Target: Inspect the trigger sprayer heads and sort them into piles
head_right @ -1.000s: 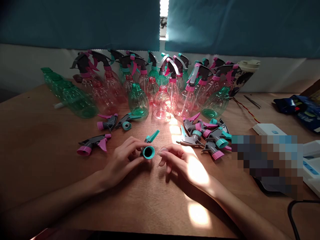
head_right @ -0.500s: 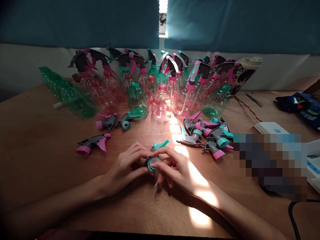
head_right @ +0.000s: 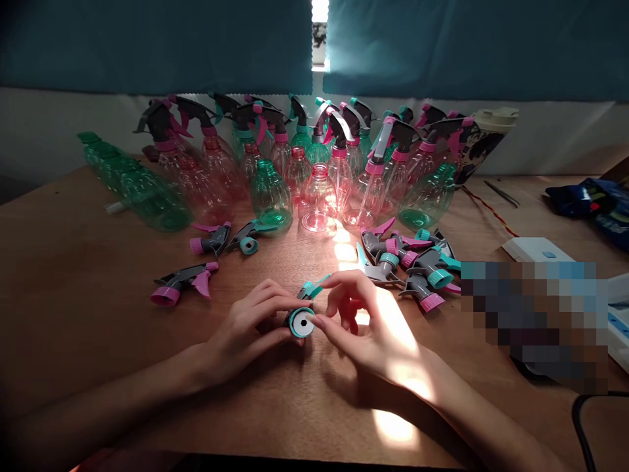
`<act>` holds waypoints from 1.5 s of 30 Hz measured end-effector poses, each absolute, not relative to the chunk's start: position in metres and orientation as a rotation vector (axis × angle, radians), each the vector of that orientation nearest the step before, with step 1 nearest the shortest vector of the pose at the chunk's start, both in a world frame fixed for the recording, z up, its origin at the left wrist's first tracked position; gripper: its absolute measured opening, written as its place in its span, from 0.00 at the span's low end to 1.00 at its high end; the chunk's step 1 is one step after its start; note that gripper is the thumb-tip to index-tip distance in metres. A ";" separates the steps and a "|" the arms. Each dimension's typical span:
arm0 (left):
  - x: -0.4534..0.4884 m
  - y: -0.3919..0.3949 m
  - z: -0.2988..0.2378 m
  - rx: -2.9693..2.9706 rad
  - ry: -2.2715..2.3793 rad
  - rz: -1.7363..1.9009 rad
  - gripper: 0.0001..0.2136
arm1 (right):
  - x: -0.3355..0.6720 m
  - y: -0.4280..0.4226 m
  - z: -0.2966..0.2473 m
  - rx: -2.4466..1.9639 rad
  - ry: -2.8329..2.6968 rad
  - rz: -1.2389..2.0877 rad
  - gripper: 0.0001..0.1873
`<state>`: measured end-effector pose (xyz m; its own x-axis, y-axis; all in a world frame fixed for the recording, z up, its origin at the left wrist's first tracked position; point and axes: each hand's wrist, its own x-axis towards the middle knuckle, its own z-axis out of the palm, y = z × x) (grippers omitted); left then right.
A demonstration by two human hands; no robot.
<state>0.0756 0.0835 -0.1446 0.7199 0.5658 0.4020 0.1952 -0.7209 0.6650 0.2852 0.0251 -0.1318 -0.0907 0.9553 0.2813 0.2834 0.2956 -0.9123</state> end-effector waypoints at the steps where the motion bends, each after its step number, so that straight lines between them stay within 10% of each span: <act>1: 0.075 0.084 -0.145 2.335 0.571 0.817 0.14 | 0.285 0.023 -0.133 -1.162 -1.639 0.846 0.17; 45: 0.077 0.083 -0.145 2.457 0.566 0.877 0.18 | 0.277 0.025 -0.150 -1.031 -1.801 0.579 0.31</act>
<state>0.0768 0.0834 -0.1446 0.7110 0.5182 0.4754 0.2196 -0.8058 0.5499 0.2772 0.0252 -0.1500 -0.1957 0.8447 0.4982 0.3960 0.5329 -0.7478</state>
